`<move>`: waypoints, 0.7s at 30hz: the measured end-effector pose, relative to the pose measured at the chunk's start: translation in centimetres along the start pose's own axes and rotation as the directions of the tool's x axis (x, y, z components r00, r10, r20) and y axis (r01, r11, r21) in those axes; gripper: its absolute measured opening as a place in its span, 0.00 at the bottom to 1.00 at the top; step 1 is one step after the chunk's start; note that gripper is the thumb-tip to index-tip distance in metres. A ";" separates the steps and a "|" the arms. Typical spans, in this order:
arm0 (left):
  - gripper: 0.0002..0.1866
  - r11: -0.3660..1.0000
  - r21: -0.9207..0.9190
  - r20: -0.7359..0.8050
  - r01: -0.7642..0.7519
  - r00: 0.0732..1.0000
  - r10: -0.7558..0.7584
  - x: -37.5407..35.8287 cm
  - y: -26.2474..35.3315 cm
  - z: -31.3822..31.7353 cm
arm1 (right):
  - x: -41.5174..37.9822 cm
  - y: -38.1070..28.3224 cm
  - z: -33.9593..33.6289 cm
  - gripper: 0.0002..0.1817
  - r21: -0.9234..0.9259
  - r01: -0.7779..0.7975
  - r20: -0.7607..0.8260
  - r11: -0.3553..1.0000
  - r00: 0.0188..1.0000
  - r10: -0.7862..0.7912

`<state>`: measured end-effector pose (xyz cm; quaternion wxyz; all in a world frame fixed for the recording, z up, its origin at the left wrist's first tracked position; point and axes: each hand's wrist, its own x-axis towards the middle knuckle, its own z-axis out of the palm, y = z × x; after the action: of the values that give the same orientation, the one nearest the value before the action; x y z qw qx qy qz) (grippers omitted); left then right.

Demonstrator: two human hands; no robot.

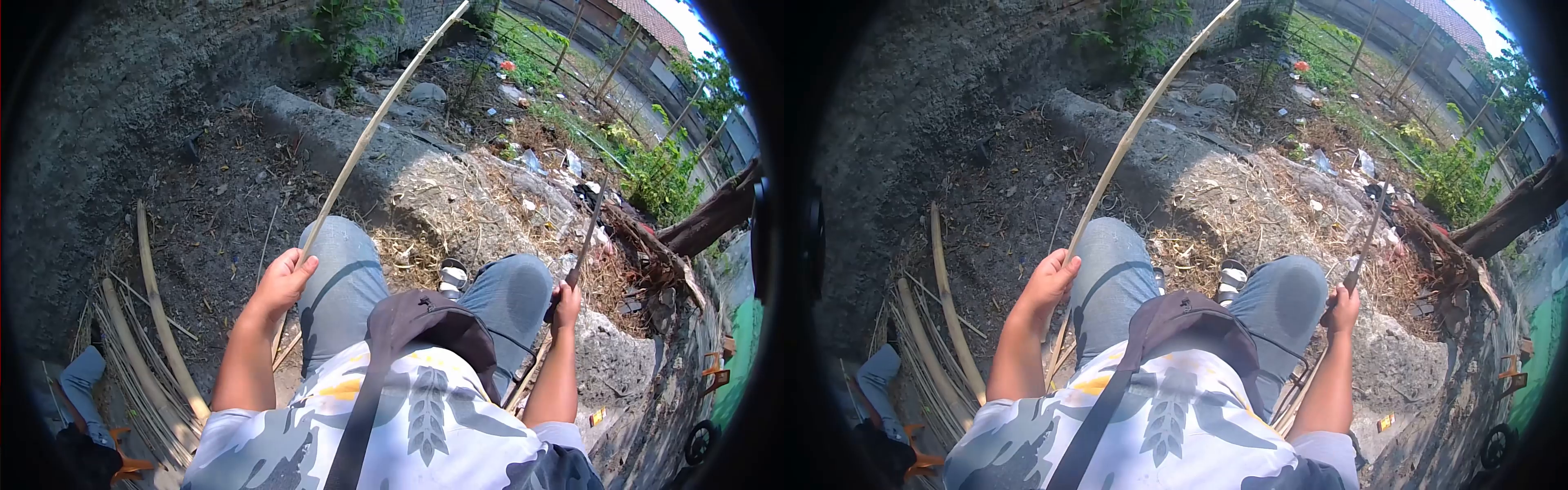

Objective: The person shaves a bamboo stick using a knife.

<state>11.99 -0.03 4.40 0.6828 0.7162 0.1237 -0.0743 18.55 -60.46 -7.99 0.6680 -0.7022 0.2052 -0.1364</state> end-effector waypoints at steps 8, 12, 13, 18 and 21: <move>0.24 0.964 0.189 0.098 -0.188 0.980 0.172 3.1 6.2 6.9 | -2.9 -17.0 13.6 0.19 0.398 -0.043 0.462 0.916 0.872 -0.160; 0.31 0.922 0.245 0.151 -0.299 0.951 0.269 4.2 6.8 9.6 | -6.9 -16.8 20.2 0.24 0.372 -0.294 0.709 0.880 0.702 -0.066; 0.31 0.934 0.209 0.163 -0.289 0.952 0.258 3.8 7.4 10.3 | -8.1 -16.7 21.9 0.26 0.361 -0.316 0.721 0.877 0.691 -0.048; 0.33 0.936 0.147 0.170 -0.319 0.941 0.294 2.4 7.1 12.2 | -12.1 -16.0 26.4 0.27 0.282 -0.447 0.850 0.849 0.527 -0.004; 0.33 0.959 0.006 0.147 -0.283 0.949 0.279 2.3 6.4 12.2 | -13.4 -15.4 27.5 0.27 0.243 -0.431 0.851 0.869 0.525 0.023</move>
<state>16.76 -12.21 9.22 0.6841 0.7282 -0.0304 -0.0299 21.22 -29.57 6.49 0.8323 -0.4845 -0.0750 0.2586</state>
